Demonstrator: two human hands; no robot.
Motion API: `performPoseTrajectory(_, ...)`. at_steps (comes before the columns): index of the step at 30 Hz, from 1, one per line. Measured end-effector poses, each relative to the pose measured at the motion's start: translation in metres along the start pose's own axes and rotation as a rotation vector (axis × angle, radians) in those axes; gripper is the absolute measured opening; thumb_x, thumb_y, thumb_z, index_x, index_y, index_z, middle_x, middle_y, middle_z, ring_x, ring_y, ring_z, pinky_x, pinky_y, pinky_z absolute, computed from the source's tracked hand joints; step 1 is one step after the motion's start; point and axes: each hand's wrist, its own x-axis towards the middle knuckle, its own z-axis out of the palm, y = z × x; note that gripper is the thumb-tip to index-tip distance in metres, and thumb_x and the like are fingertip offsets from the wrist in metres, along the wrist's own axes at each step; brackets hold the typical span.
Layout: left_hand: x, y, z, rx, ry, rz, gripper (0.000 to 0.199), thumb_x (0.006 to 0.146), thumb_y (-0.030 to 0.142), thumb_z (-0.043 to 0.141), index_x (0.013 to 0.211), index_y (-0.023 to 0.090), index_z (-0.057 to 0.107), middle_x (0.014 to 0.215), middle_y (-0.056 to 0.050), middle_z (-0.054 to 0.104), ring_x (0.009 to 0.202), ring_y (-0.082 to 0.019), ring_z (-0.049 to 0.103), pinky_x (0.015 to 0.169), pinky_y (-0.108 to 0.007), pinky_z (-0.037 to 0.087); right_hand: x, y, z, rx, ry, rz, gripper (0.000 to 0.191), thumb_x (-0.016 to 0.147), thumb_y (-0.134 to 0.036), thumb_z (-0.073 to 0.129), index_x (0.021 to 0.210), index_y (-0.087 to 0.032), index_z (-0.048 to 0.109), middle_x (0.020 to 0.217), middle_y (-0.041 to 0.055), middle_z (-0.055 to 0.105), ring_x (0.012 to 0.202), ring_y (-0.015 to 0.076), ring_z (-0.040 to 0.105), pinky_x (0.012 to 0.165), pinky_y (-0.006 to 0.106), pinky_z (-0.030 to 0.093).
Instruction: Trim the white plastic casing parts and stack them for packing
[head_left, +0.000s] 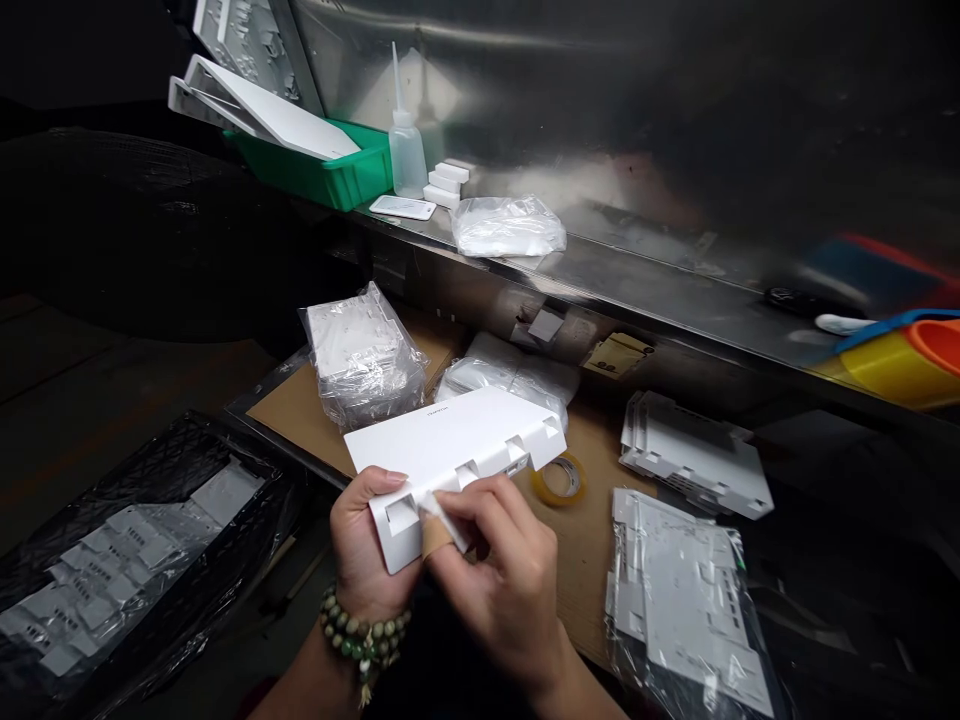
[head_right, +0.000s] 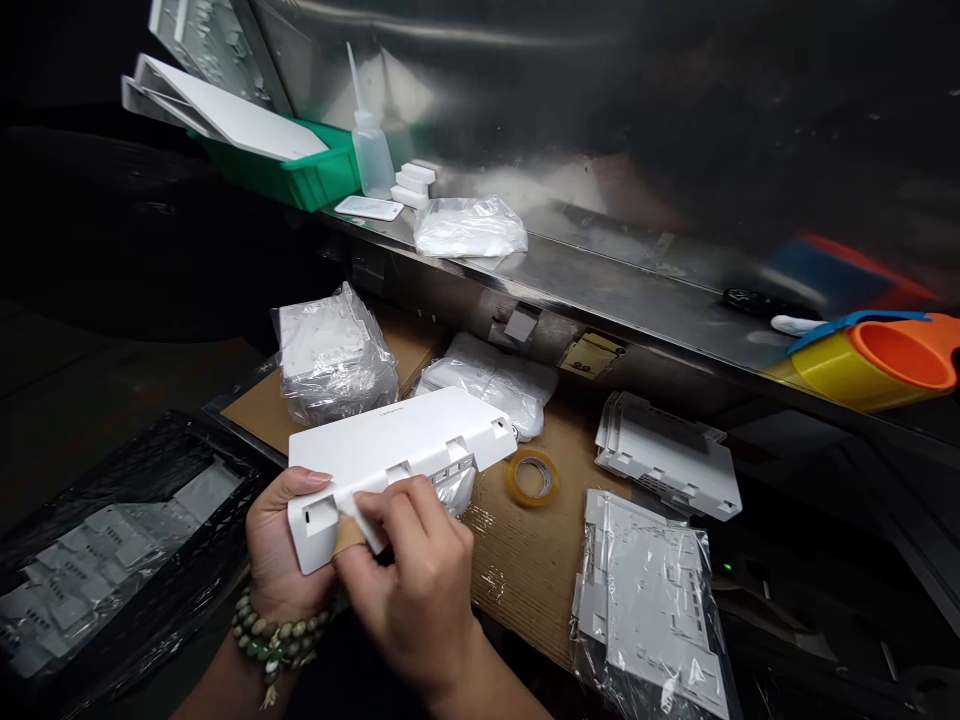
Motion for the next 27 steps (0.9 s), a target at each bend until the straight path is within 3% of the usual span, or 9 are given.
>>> performPoseTrajectory(6, 0.008, 0.014, 0.0, -0.008, 0.067, -0.097, 0.046, 0.068, 0.009, 0.057, 0.112, 0.013, 0.07, 0.082, -0.008, 0.078, 0.078, -0.032, 0.077, 0.074, -0.048, 0.066, 0.007, 0.02, -0.034, -0.097, 0.203, 0.176, 0.006, 0.089, -0.016, 0.072, 0.094, -0.019, 0.074, 0.085, 0.0008, 0.064, 0.066, 0.0105, 0.054, 0.057, 0.024, 0.044)
performPoseTrajectory(15, 0.013, 0.021, 0.003, -0.045, 0.116, -0.13, 0.035, 0.079, 0.011, 0.056, 0.11, 0.009, 0.071, 0.08, -0.011, 0.079, 0.068, -0.028, 0.076, 0.071, -0.044, 0.066, -0.001, 0.018, -0.036, -0.017, 0.151, 0.219, 0.008, 0.09, -0.018, 0.073, 0.096, -0.024, 0.075, 0.086, -0.0011, 0.065, 0.068, 0.0108, 0.054, 0.057, 0.024, 0.043)
performPoseTrajectory(24, 0.013, 0.028, -0.002, -0.035, 0.117, -0.098, 0.041, 0.08, 0.01, 0.056, 0.119, 0.011, 0.068, 0.079, -0.01, 0.079, 0.071, -0.031, 0.077, 0.07, -0.048, 0.067, -0.012, 0.041, -0.059, -0.094, 0.299, 0.218, 0.006, 0.09, -0.02, 0.075, 0.094, -0.024, 0.075, 0.086, -0.0008, 0.064, 0.073, 0.0126, 0.056, 0.062, 0.026, 0.043)
performPoseTrajectory(27, 0.015, 0.024, -0.002, -0.007, 0.101, -0.07, 0.045, 0.078, 0.009, 0.056, 0.121, 0.015, 0.068, 0.082, -0.009, 0.08, 0.074, -0.031, 0.077, 0.07, -0.048, 0.067, -0.01, 0.033, -0.057, -0.078, 0.254, 0.195, 0.009, 0.091, -0.017, 0.072, 0.097, -0.024, 0.074, 0.085, -0.001, 0.062, 0.072, 0.0115, 0.055, 0.063, 0.025, 0.045)
